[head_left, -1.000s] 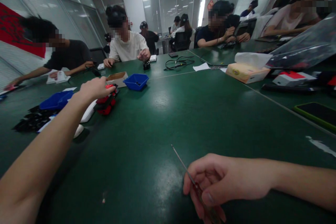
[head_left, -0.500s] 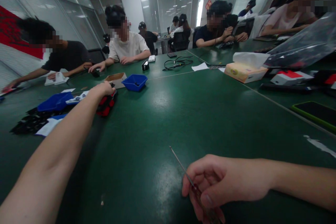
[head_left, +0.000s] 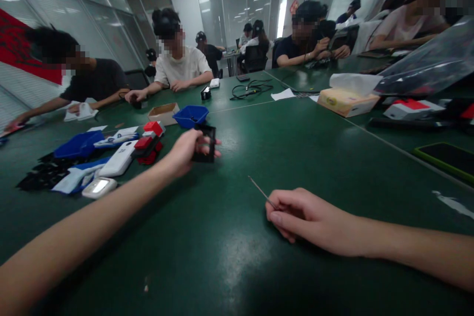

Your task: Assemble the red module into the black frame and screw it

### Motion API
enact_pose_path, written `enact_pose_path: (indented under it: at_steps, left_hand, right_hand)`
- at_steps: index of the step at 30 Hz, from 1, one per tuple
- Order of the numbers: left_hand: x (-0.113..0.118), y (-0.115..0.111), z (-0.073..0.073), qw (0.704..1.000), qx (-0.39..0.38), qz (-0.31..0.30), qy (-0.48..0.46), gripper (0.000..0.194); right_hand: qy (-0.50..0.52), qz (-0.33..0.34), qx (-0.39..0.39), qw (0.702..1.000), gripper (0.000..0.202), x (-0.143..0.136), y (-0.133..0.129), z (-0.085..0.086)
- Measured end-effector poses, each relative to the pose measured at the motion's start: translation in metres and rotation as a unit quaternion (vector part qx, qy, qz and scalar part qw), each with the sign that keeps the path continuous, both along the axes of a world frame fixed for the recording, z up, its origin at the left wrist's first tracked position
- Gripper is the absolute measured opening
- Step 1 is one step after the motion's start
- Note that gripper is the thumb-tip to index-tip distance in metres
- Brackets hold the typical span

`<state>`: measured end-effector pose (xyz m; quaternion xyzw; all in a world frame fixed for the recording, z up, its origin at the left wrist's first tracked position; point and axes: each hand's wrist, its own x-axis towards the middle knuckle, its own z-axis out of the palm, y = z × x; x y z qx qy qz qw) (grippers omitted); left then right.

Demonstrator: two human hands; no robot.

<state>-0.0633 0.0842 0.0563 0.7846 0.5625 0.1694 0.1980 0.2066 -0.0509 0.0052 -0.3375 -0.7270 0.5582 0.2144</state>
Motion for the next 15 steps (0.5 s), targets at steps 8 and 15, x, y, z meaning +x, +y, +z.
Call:
enact_pose_path:
  at_steps: [8, 15]
  left_hand:
    - [0.061, -0.109, -0.069, 0.831, -0.311, -0.081, -0.453, 0.038]
    - [0.030, -0.043, -0.022, 0.966, 0.068, -0.215, -0.128, 0.022]
  right_hand:
    - [-0.106, -0.002, 0.243, 0.964, 0.025, 0.012, 0.010, -0.010]
    - [-0.148, -0.024, 0.278, 0.949, 0.025, 0.010, 0.017, -0.009]
